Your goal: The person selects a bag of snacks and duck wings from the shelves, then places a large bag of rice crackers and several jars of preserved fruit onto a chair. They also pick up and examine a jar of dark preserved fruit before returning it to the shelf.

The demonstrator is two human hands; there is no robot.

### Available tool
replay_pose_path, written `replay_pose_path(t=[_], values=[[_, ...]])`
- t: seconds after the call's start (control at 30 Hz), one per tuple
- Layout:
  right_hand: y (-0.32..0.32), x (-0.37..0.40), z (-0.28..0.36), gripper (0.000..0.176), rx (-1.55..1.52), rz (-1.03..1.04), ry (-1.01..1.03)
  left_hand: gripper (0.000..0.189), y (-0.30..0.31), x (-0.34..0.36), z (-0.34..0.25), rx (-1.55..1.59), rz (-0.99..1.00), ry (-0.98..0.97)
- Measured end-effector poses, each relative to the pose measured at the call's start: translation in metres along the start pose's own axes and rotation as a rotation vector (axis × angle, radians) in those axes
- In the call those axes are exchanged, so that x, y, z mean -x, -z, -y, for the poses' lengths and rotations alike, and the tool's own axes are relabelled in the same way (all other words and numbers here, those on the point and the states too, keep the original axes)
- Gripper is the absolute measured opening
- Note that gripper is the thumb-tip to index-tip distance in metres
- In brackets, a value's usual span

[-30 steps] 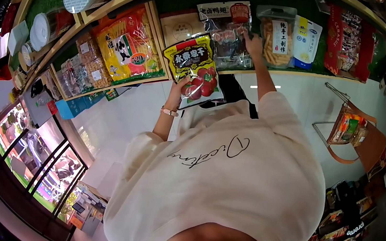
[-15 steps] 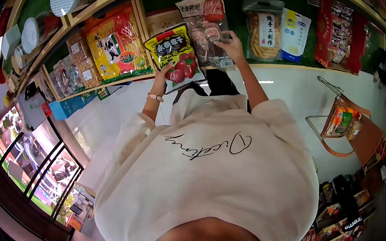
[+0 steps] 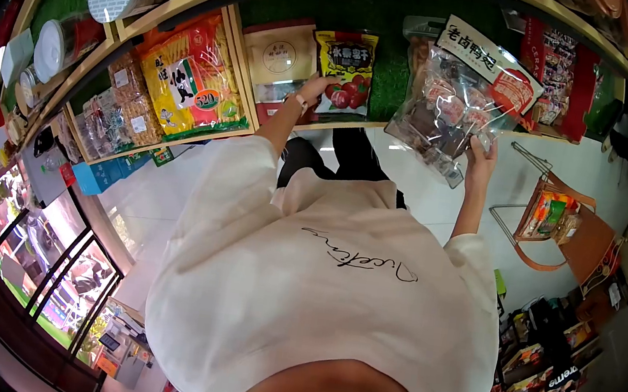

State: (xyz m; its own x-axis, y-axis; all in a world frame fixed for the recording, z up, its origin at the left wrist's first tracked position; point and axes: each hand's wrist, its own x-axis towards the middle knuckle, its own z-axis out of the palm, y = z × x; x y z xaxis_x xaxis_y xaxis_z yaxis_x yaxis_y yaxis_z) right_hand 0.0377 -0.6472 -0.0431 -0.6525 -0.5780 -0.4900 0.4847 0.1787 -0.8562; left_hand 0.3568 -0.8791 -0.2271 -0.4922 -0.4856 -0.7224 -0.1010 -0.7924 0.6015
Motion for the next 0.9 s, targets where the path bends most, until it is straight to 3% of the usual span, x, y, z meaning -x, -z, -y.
replay_pose_path(t=[0.03,0.13,0.2,0.27,0.37,0.43,0.47,0.53,0.67,0.8,0.83,0.9], values=[[0.001,-0.001,-0.006,0.042,-0.039,-0.038,-0.021,0.032,0.003,-0.007,0.001,-0.033,0.014,0.05],[-0.015,0.009,-0.012,0.041,-0.097,0.005,-0.096,0.028,-0.003,0.006,0.006,-0.331,-0.237,-0.076],[-0.037,0.015,-0.025,0.039,-0.156,0.091,-0.117,0.025,0.006,0.017,0.027,-0.358,-0.252,-0.221],[-0.066,0.025,-0.032,0.039,-0.162,0.204,-0.154,0.032,0.0,0.078,-0.003,-0.214,-0.167,-0.041],[-0.108,0.051,-0.064,0.04,-0.074,0.417,-0.239,0.041,-0.006,0.193,-0.037,0.336,0.19,-0.044],[-0.155,0.077,-0.091,0.04,-0.01,0.607,-0.31,0.049,0.043,0.232,0.018,0.501,0.393,-0.324],[-0.18,0.103,-0.099,0.04,0.0,0.686,-0.333,0.056,0.028,0.299,0.003,0.326,0.005,-0.334],[-0.224,0.152,-0.112,0.039,0.028,0.811,-0.422,0.059,0.046,0.371,0.021,0.412,-0.175,-0.428],[-0.294,0.261,-0.146,0.038,0.127,1.134,-0.534,0.069,0.088,0.492,0.097,0.236,-0.364,-0.574],[-0.337,0.367,-0.197,0.041,0.389,1.312,-0.594,0.054,0.113,0.581,0.178,0.375,-0.679,-0.609],[-0.349,0.393,-0.206,0.039,0.478,1.354,-0.603,0.043,0.12,0.597,0.194,0.445,-0.752,-0.637],[-0.367,0.448,-0.228,0.037,0.516,1.429,-0.632,0.044,0.141,0.631,0.229,0.482,-0.828,-0.602]])
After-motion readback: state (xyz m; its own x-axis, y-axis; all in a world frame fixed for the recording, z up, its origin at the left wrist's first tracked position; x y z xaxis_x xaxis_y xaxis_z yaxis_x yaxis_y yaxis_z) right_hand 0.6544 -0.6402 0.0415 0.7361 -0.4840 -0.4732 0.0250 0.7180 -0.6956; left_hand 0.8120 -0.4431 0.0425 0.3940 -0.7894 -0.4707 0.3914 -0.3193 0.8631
